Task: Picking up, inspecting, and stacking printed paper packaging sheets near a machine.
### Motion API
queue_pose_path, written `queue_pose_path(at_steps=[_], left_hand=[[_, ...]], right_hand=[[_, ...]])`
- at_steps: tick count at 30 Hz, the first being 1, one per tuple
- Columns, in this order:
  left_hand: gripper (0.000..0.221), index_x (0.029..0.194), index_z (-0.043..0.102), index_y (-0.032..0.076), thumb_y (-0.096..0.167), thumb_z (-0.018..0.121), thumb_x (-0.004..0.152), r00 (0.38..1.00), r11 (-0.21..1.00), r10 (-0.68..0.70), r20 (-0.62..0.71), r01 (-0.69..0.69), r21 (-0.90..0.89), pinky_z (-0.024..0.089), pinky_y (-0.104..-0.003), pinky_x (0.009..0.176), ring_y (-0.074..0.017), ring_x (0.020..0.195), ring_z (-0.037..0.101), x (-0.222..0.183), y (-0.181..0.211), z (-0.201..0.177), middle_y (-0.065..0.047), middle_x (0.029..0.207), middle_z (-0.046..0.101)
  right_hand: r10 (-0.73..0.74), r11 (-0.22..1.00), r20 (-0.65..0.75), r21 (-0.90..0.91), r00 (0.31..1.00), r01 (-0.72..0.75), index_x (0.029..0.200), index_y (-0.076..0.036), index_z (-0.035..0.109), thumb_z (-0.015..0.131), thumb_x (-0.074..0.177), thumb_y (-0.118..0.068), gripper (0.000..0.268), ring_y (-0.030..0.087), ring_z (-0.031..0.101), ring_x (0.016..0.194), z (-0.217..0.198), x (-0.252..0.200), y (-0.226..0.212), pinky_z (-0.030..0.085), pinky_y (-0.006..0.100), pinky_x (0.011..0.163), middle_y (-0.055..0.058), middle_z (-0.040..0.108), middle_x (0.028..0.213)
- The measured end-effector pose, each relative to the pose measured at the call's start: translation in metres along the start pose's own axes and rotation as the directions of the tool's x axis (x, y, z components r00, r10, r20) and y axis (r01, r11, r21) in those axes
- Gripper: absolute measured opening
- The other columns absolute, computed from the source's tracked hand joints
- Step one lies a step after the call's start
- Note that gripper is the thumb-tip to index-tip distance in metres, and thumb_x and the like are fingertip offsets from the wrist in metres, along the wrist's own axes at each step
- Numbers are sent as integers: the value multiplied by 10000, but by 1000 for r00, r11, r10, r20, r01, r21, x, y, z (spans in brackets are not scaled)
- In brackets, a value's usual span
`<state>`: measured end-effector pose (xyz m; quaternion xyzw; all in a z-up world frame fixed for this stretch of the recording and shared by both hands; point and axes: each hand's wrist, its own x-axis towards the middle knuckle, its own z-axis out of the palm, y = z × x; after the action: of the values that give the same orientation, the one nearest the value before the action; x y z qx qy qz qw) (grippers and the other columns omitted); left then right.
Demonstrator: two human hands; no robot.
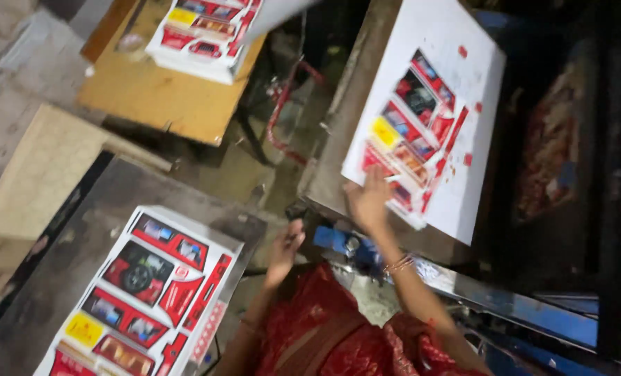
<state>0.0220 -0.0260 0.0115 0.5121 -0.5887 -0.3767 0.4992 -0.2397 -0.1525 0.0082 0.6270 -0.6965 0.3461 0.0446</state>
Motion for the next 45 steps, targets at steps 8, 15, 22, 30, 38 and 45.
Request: queue_pose_path(at_steps=[8,15,22,30,38,45], left_hand=[[105,893,641,37,117,667,831,820,884,-221,-529,397,246,505,-422,724,-269,830,619,-56,-162,-161,-105,839,655],[523,1317,533,-58,40,753,853,429,950,-113,-896,312,29,504,-406,867,-212,969,637,-256,-73,-438,-95,1137,686],[350,1248,633,-77,10,704,916,311,821,-412,-856,535,-201,530,-399,859,-262,978,656,-364,-132,-537,-134,1110,720],[509,1356,626,57,272,752,913,705,510,-94,-703,640,574,488,-537,906,-518,1101,607,-327,-182,-594,-347,1240,630],[333,1228,741,206,276,659,913,629,427,-384,-676,770,474,542,-493,908,-406,1063,693,-303,-164,-590,-203,1129,734],[435,1294,702,207,327,733,877,564,200,-126,-816,820,536,493,-591,796,-462,1094,560,-230,-109,-487,-217,1315,624]], right_hand=[[-503,715,549,698,668,-35,1369,-48,603,802,810,-214,615,364,650,1098,-57,-124,-226,528,447,960,230,635,1216],[-697,633,530,772,484,67,1214,-85,724,734,905,-151,316,325,636,1180,-31,-152,-304,521,419,1002,96,727,1297],[-691,723,680,654,245,223,1532,-116,364,840,795,-210,882,372,423,1398,26,-226,-349,345,451,1171,163,465,1532],[-391,873,836,204,385,443,1645,-139,242,866,669,-169,1159,429,428,1386,44,-186,-329,401,489,1080,238,411,1553],[-425,890,771,261,474,373,1544,-39,329,887,688,-206,1035,448,552,1239,57,-187,-312,473,474,1032,264,573,1327],[-489,848,520,473,700,241,1345,1,544,837,705,-138,717,454,576,1191,33,-205,-229,468,481,1006,267,617,1297]])
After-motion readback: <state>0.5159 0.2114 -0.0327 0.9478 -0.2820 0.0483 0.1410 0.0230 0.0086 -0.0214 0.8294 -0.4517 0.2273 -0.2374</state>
